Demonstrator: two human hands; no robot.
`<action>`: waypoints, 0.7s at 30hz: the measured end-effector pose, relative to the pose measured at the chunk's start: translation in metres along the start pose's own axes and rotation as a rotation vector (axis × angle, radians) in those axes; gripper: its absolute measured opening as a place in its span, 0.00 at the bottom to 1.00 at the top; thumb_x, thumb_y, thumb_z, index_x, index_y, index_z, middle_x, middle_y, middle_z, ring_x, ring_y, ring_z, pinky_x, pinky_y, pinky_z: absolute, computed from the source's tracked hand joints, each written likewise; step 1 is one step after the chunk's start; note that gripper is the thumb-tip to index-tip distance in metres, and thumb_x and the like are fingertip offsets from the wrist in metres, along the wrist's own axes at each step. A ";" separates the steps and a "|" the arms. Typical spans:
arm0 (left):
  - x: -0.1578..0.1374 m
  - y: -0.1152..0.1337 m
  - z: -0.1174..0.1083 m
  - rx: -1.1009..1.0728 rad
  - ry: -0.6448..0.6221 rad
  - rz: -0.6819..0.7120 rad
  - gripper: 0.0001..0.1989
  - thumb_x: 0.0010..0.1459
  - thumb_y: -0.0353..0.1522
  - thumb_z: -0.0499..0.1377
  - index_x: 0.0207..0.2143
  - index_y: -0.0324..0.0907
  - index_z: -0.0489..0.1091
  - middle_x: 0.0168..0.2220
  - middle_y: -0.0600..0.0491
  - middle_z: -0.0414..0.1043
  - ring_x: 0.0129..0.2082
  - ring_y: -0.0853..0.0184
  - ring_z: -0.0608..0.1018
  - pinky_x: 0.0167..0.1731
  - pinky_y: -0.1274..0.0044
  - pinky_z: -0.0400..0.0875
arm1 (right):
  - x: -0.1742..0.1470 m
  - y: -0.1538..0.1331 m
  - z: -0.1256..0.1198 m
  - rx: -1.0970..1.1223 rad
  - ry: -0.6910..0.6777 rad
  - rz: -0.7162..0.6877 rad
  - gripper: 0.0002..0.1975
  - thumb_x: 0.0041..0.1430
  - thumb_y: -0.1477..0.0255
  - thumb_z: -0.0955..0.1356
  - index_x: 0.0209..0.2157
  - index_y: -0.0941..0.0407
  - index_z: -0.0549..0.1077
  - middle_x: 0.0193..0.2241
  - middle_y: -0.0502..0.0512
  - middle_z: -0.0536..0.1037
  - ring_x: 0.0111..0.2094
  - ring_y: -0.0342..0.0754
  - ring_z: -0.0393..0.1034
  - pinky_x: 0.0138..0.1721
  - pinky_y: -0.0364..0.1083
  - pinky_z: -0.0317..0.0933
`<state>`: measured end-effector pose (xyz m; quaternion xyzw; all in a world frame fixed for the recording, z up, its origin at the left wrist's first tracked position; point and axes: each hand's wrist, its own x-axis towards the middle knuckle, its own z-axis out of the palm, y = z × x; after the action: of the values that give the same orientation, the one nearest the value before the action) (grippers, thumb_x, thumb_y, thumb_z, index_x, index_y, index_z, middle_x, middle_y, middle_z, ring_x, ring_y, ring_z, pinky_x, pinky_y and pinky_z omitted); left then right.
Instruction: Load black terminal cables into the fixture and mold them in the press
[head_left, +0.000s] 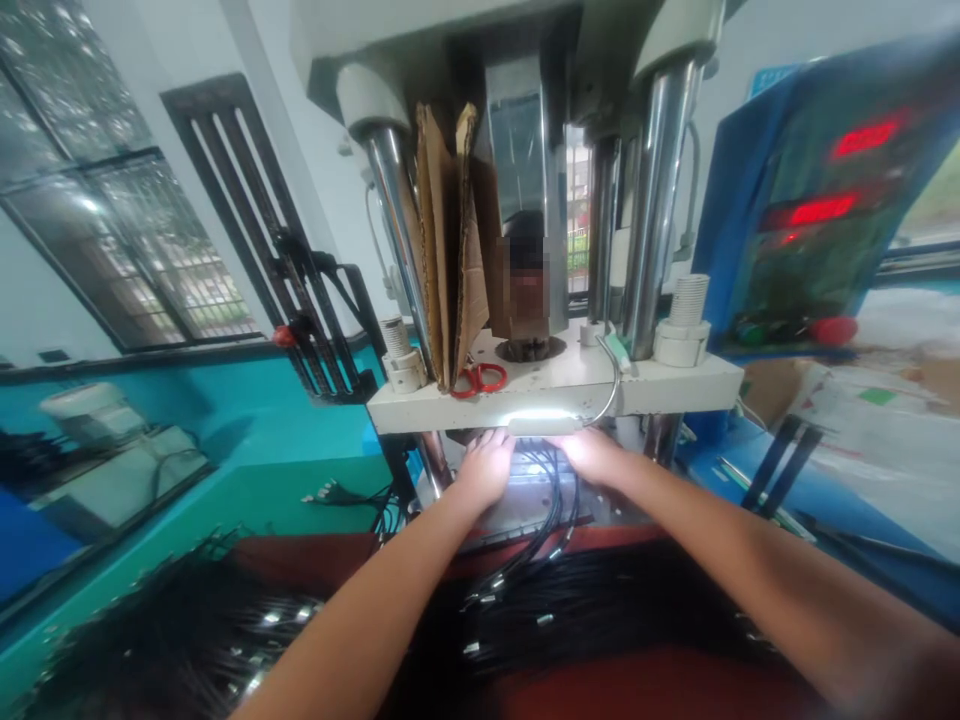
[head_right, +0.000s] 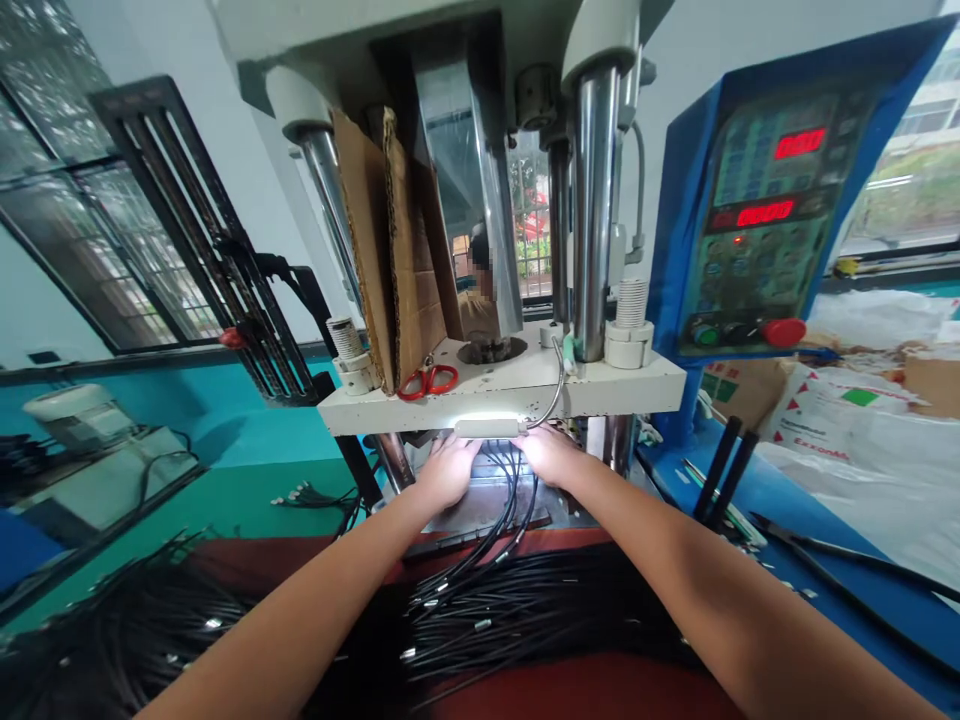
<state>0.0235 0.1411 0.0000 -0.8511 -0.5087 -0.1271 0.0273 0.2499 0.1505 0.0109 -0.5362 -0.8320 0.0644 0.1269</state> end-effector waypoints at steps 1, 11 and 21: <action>0.000 0.000 -0.001 0.006 -0.003 0.003 0.22 0.64 0.27 0.43 0.57 0.43 0.65 0.60 0.45 0.63 0.61 0.54 0.62 0.60 0.56 0.57 | -0.001 0.002 -0.001 -0.006 0.000 0.006 0.14 0.65 0.71 0.65 0.50 0.57 0.75 0.50 0.61 0.76 0.53 0.54 0.68 0.55 0.56 0.60; 0.005 -0.001 0.000 -0.053 -0.039 0.227 0.25 0.66 0.28 0.44 0.64 0.44 0.56 0.63 0.51 0.61 0.63 0.62 0.62 0.64 0.69 0.53 | -0.013 0.005 0.006 -0.018 0.041 -0.039 0.24 0.62 0.79 0.62 0.59 0.57 0.68 0.54 0.64 0.72 0.57 0.56 0.63 0.56 0.50 0.57; 0.024 0.007 0.007 -0.129 -0.005 0.110 0.22 0.67 0.35 0.46 0.61 0.49 0.62 0.60 0.49 0.65 0.59 0.57 0.67 0.59 0.65 0.61 | -0.012 0.005 0.000 -0.044 0.017 -0.064 0.22 0.64 0.76 0.59 0.57 0.56 0.71 0.55 0.63 0.72 0.56 0.55 0.64 0.56 0.51 0.57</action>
<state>0.0412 0.1595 -0.0006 -0.8780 -0.4520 -0.1560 -0.0220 0.2588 0.1421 0.0077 -0.5125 -0.8489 0.0373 0.1241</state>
